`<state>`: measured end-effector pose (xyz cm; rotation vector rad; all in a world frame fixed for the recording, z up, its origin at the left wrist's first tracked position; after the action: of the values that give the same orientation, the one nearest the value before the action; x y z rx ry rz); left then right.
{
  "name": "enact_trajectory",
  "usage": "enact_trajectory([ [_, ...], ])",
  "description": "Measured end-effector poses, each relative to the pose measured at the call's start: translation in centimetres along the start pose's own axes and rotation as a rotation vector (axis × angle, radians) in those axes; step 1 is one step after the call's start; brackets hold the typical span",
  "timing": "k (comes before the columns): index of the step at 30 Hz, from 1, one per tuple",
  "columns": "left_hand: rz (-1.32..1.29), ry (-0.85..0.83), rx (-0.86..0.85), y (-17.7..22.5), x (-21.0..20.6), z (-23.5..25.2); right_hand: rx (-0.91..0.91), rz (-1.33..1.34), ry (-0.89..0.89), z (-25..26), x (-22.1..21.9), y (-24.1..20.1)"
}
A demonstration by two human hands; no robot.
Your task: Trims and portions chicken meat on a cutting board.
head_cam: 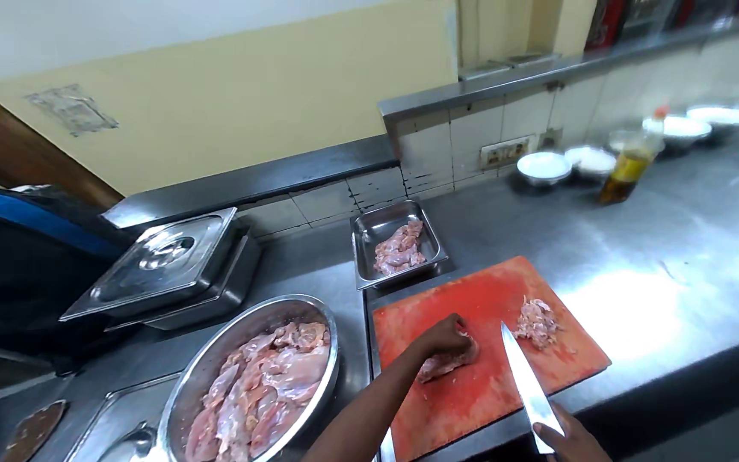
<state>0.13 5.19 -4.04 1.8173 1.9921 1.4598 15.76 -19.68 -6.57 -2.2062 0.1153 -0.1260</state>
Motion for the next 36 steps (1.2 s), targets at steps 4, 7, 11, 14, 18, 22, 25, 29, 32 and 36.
enact_trajectory([
  [4,0.210,-0.131,0.057,1.2,0.7,0.4,0.012,0.012,0.026,-0.3,0.4,0.4],
  [7,0.540,-0.292,0.069,2.7,0.6,-0.5,0.005,0.021,0.040,-0.6,0.8,0.4],
  [11,0.531,-0.280,-0.116,4.8,1.7,-2.6,0.014,0.034,0.069,-0.7,1.5,0.5],
  [14,0.338,-0.169,-0.259,6.2,3.2,-4.5,0.003,0.034,0.063,-0.5,1.6,0.5],
  [18,0.233,0.099,-0.346,9.7,5.7,-7.5,0.002,0.024,0.048,-0.2,1.4,0.3],
  [22,-0.035,0.465,-0.380,11.7,7.3,-8.6,0.021,0.018,0.032,0.0,1.0,-0.3],
  [25,-0.375,0.584,-0.327,7.9,5.9,-6.5,0.023,0.020,0.024,0.2,0.8,-0.5],
  [29,-0.555,0.647,-0.025,-4.2,1.1,-4.4,0.038,0.034,0.036,0.4,1.1,-0.4],
  [32,-0.284,0.719,0.139,-8.2,0.0,-6.5,0.012,0.010,0.040,0.5,1.2,-0.2],
  [36,0.013,0.833,0.069,-5.7,0.6,-8.1,0.009,-0.076,-0.042,1.1,-0.4,-2.1],
])
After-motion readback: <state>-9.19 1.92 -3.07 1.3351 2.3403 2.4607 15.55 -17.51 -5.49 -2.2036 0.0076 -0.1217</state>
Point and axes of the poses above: each hand's wrist, its own z-axis towards the middle knuckle, its own x-axis out of the back of the hand, y = z × x, the point moved 6 cm from there along z, towards the middle knuckle, and after that the axes turned 2 degrees about z, right-handed, at the moved point
